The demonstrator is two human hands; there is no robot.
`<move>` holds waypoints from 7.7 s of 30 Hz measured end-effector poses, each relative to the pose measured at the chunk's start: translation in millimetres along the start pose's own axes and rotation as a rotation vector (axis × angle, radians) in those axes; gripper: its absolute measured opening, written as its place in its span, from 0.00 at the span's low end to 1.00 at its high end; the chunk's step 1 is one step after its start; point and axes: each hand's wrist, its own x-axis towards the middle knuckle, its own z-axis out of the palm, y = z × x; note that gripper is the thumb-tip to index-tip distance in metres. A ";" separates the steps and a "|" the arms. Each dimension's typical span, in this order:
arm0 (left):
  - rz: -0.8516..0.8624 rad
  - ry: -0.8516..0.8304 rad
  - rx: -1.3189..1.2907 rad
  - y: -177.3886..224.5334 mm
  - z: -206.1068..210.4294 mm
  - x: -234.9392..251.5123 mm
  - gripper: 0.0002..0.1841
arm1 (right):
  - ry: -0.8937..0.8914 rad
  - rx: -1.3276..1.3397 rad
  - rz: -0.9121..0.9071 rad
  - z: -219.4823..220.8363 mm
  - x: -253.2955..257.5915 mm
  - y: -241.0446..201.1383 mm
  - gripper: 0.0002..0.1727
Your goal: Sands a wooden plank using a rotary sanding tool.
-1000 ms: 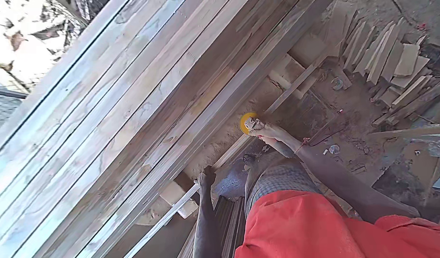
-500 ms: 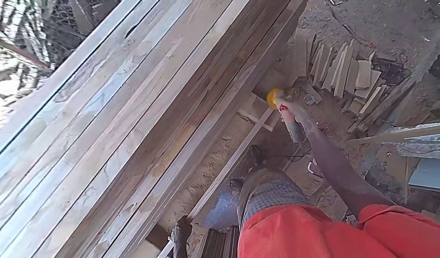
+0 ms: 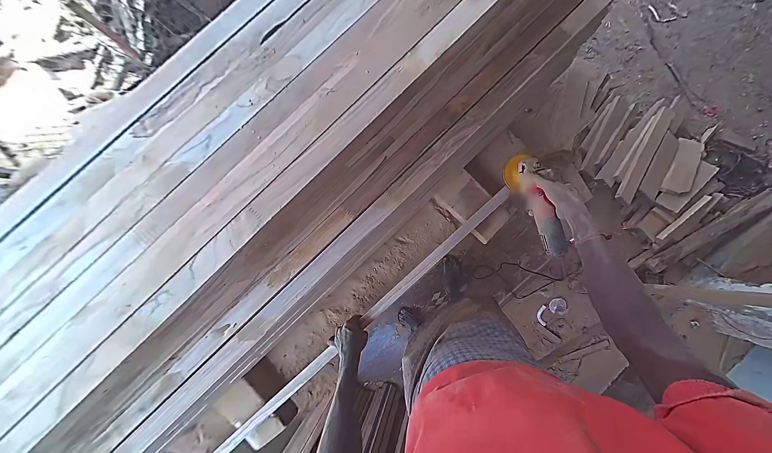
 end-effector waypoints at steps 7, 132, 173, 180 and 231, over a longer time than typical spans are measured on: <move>0.411 0.217 -0.242 110.1 -22.4 -19.4 0.21 | -0.196 -0.173 -0.105 89.2 -36.5 44.6 0.39; -0.134 0.290 -1.465 -599.1 145.6 -26.0 0.31 | -0.553 -0.537 -0.253 612.4 -404.3 320.8 0.36; 0.560 0.370 -0.083 -78.1 20.6 23.6 0.38 | -0.160 0.022 -0.150 267.0 -130.0 119.4 0.37; 0.415 0.181 -0.046 82.0 -28.1 19.2 0.39 | -0.060 0.119 -0.094 199.8 -76.5 70.0 0.38; 0.457 0.327 -0.012 140.2 -15.9 -17.4 0.39 | 0.013 0.180 -0.017 38.6 4.5 60.2 0.41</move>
